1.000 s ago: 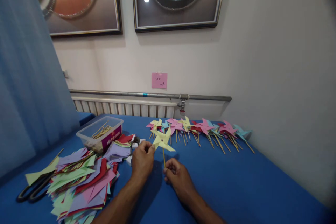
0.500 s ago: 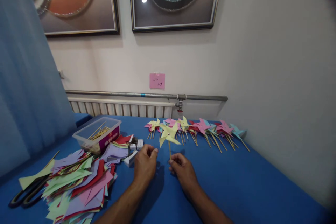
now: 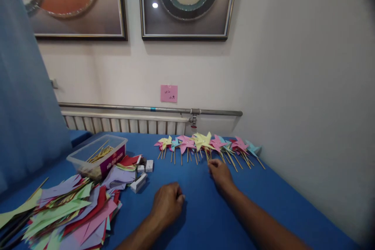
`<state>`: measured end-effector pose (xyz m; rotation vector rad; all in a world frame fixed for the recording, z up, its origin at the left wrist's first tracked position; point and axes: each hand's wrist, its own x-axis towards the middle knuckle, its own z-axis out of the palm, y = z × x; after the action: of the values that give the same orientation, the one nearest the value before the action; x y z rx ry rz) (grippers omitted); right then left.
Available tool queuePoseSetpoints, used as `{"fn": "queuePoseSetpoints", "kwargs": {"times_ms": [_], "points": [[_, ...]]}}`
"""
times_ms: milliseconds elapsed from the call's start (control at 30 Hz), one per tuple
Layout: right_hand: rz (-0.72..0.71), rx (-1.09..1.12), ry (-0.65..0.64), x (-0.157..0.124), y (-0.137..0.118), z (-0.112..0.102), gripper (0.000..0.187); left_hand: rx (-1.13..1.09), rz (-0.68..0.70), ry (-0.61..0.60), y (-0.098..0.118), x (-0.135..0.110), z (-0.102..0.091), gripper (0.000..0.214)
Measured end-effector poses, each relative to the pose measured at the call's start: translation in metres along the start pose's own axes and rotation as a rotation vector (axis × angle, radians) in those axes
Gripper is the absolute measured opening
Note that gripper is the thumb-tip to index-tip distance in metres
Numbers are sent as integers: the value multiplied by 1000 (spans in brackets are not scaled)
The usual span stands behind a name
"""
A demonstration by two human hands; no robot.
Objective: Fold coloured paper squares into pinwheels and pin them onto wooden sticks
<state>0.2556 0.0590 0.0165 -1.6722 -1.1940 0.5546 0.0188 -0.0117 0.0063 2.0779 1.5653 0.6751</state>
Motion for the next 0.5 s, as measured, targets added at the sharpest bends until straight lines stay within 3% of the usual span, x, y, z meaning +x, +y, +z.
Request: {"fn": "queuePoseSetpoints", "kwargs": {"times_ms": [133,233,333,500], "points": [[19,-230,138,49,7,-49,15,44,-2,-19,1,-1,0,9],[57,-394,196,70,14,-73,19,76,10,-22,2,-1,1,9],[83,-513,194,78,23,-84,25,91,14,-29,3,-1,2,10],[142,-635,157,84,32,-83,28,86,20,-46,2,-2,3,10]]}}
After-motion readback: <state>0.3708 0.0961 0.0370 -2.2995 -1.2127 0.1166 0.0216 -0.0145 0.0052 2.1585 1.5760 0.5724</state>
